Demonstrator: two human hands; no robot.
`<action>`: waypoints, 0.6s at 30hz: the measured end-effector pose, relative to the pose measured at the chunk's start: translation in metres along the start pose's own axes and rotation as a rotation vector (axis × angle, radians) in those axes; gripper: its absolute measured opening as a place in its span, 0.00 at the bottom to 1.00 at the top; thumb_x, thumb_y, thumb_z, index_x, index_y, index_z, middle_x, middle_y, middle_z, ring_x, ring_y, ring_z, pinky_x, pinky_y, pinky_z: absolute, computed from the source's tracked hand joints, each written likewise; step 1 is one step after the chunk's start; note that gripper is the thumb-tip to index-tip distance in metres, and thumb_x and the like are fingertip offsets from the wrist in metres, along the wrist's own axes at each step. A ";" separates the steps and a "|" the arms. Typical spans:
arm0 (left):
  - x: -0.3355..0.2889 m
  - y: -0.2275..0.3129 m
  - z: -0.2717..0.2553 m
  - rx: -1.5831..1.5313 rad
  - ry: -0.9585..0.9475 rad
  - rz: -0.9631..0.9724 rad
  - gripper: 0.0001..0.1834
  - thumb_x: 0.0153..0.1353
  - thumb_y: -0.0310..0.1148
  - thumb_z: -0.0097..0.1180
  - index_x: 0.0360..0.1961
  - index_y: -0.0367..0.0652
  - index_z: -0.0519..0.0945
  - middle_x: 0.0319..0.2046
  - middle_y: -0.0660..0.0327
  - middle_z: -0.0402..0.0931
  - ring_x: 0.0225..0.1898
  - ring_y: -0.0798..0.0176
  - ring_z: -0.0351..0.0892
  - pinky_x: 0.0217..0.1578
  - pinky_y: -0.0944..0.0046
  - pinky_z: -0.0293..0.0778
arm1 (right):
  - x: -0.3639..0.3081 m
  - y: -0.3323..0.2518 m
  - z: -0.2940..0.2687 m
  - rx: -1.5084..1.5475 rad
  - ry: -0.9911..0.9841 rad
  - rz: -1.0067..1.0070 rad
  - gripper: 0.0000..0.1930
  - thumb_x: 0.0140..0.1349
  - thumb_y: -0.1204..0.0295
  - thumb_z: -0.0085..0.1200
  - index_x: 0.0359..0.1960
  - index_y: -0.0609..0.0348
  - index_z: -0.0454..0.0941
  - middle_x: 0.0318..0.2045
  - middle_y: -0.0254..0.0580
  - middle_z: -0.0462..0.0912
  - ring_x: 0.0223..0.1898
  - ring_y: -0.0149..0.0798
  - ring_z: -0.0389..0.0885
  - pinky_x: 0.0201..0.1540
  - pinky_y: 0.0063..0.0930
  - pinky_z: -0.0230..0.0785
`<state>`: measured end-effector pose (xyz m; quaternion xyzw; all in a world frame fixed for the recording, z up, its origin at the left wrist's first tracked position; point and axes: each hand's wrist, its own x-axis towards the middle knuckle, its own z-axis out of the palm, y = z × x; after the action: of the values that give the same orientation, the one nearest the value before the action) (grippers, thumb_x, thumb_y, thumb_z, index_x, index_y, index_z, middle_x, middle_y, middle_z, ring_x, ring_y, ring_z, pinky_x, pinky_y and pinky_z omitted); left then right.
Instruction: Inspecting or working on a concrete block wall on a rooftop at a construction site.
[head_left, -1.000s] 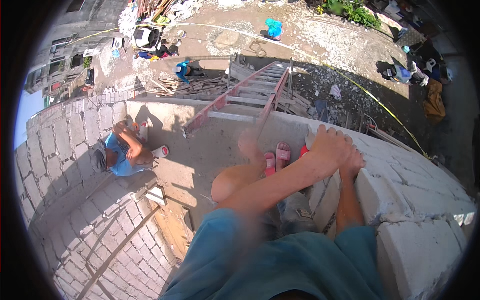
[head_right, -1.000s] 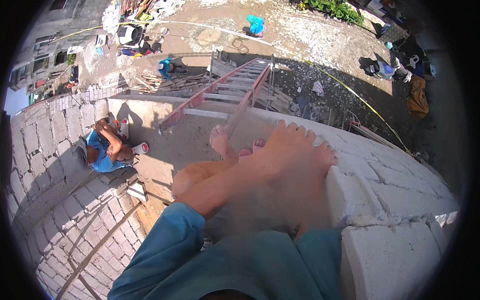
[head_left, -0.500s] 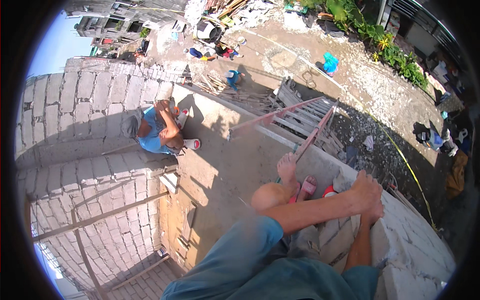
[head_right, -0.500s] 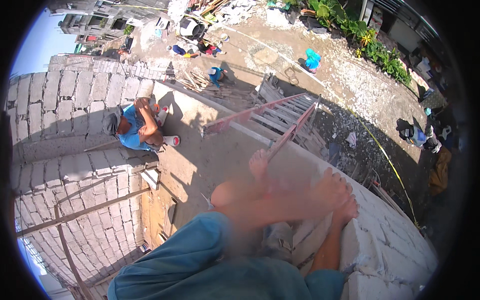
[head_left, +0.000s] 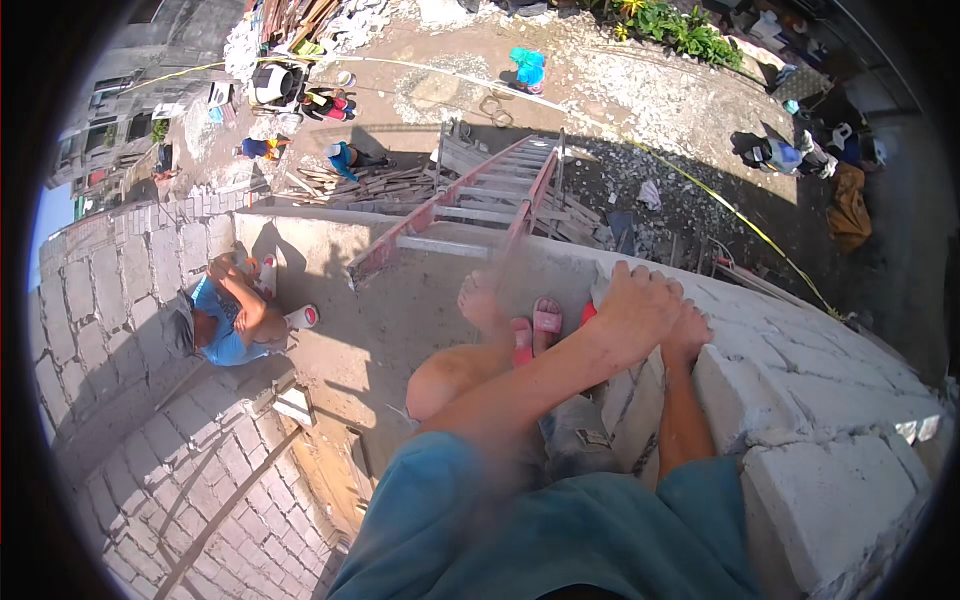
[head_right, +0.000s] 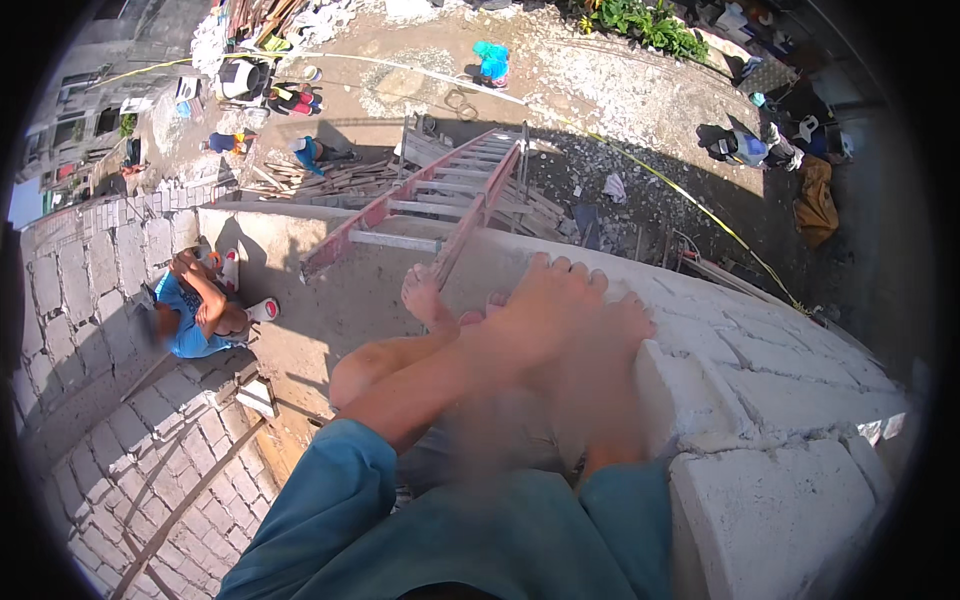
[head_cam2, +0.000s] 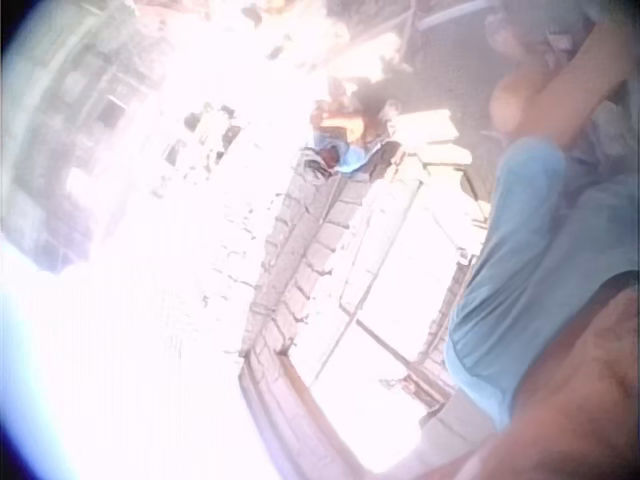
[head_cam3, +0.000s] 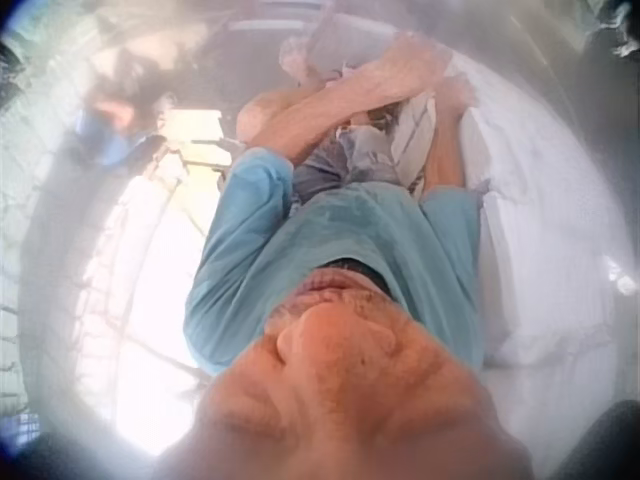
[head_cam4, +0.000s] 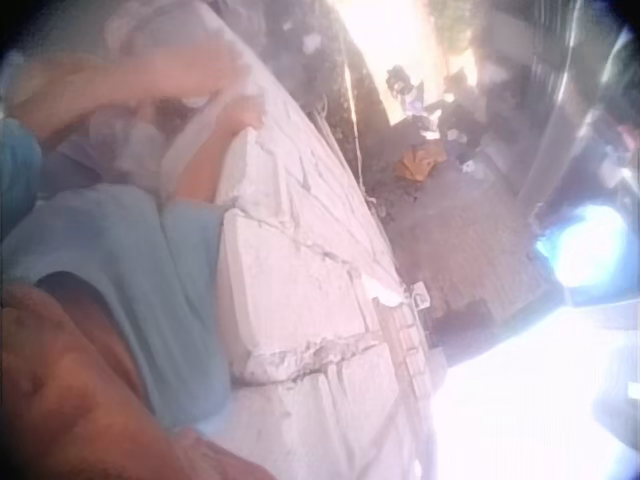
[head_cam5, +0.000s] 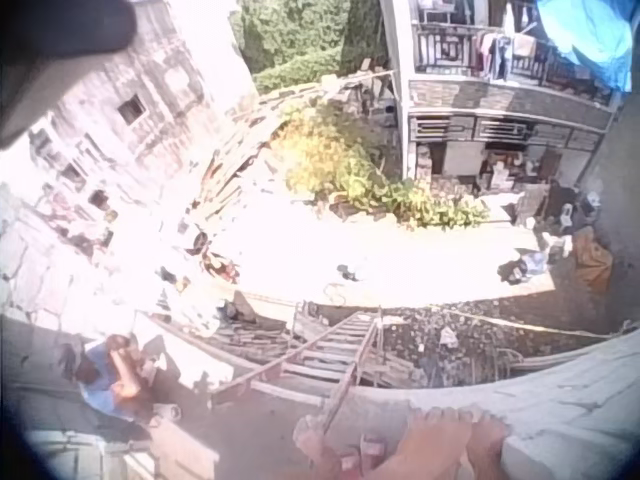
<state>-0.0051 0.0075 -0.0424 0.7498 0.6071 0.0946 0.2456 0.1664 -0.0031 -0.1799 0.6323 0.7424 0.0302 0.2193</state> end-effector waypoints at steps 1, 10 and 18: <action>0.001 -0.001 0.000 0.041 0.008 -0.035 0.11 0.53 0.35 0.57 0.36 0.42 0.80 0.31 0.60 0.78 0.39 0.58 0.78 0.38 0.53 0.66 | 0.002 0.005 0.006 -0.010 -0.009 0.019 0.10 0.59 0.59 0.52 0.38 0.47 0.74 0.31 0.34 0.82 0.41 0.41 0.81 0.36 0.44 0.72; 0.006 0.007 -0.006 0.003 -0.132 -0.024 0.15 0.55 0.31 0.50 0.44 0.37 0.77 0.36 0.54 0.79 0.43 0.52 0.79 0.46 0.46 0.69 | 0.007 0.019 0.035 0.139 -0.069 0.068 0.09 0.58 0.60 0.53 0.35 0.48 0.75 0.32 0.35 0.83 0.41 0.41 0.81 0.39 0.44 0.69; 0.005 0.005 -0.012 0.003 -0.181 -0.028 0.18 0.54 0.31 0.52 0.47 0.37 0.76 0.37 0.55 0.78 0.45 0.52 0.78 0.46 0.47 0.68 | 0.004 0.018 0.041 0.139 0.006 0.039 0.07 0.57 0.63 0.52 0.35 0.48 0.74 0.31 0.34 0.82 0.41 0.42 0.80 0.40 0.45 0.68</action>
<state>-0.0052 0.0147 -0.0306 0.7470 0.5931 0.0221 0.2995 0.1973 -0.0054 -0.2121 0.6602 0.7309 -0.0156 0.1720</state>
